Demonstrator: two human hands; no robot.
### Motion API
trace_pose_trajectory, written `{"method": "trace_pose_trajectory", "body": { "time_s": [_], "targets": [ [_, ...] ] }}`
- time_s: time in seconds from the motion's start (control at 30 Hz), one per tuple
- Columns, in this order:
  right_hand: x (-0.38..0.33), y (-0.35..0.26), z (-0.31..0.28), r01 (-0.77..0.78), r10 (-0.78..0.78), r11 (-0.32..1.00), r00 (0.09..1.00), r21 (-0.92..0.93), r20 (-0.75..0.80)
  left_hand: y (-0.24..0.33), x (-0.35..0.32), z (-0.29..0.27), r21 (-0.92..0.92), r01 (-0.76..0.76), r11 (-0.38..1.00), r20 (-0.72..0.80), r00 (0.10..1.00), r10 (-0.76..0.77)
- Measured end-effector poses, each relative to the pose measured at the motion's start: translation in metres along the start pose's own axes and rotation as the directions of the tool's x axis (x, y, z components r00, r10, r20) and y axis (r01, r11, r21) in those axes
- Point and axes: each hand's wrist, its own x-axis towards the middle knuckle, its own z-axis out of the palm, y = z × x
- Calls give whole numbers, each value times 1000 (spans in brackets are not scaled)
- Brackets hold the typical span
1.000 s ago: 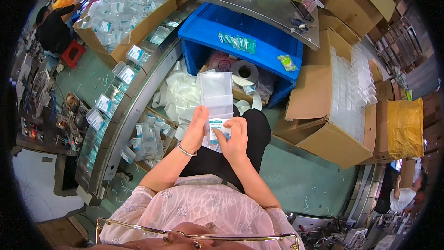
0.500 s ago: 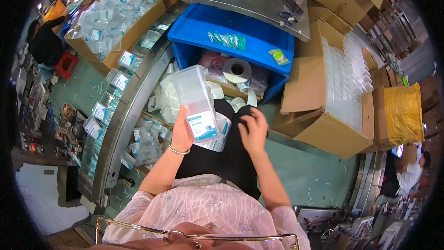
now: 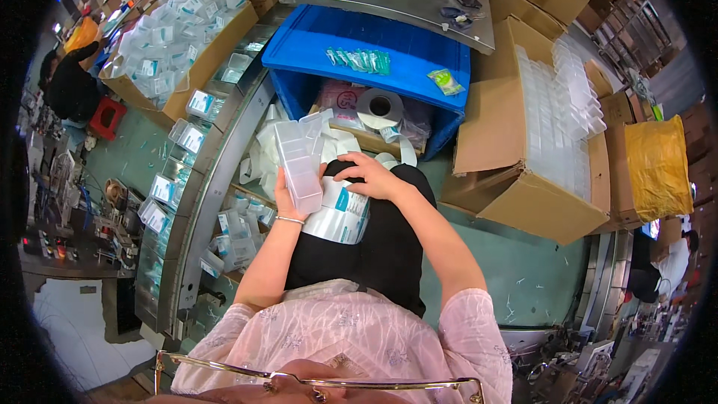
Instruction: The person applies labels to plastic cases by hand, fills the cases with packaged dental floss from a conveyor, and packs the filled cases into a cardboard box.
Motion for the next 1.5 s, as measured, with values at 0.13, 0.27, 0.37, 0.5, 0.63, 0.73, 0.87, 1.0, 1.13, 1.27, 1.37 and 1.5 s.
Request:
{"method": "trace_pose_trajectory", "body": {
  "time_s": [0.13,0.27,0.37,0.5,0.63,0.73,0.87,1.0,1.13,1.27,1.37,1.5],
  "targets": [
    [-1,1,0,73,-72,997,995,18,-75,-1,4,-1,19,4,1000,19,1000,-4],
    [-16,-1,5,72,-74,997,984,-16,-163,1,5,-5,40,1,999,94,996,-5],
    [-54,-10,5,70,-9,984,938,161,-347,4,3,-10,29,4,1000,102,995,-7],
    [-113,-15,21,210,363,751,660,626,-657,2,-1,15,146,-64,987,-58,996,74],
    [-108,-54,32,387,480,567,563,727,-673,23,-11,-1,116,-32,993,158,987,13],
    [-68,-104,31,356,531,560,539,748,-654,13,-18,6,357,-170,919,333,942,45],
    [-24,-129,52,300,502,559,619,773,-603,-6,-46,82,-20,141,990,430,895,-118],
    [1,-145,67,387,443,362,729,848,-522,-10,-54,74,249,-77,966,386,922,-26],
    [8,-148,76,351,391,534,705,770,-592,-7,-60,75,308,-78,948,344,938,-35],
    [8,-149,79,355,395,529,701,771,-594,-6,-59,74,321,-83,943,355,934,-39],
    [6,-149,78,334,404,520,714,786,-571,-7,-58,72,283,-51,958,352,935,-54],
    [5,-151,77,318,384,563,716,763,-582,-8,-55,71,247,16,969,310,946,-95]
  ]
}}
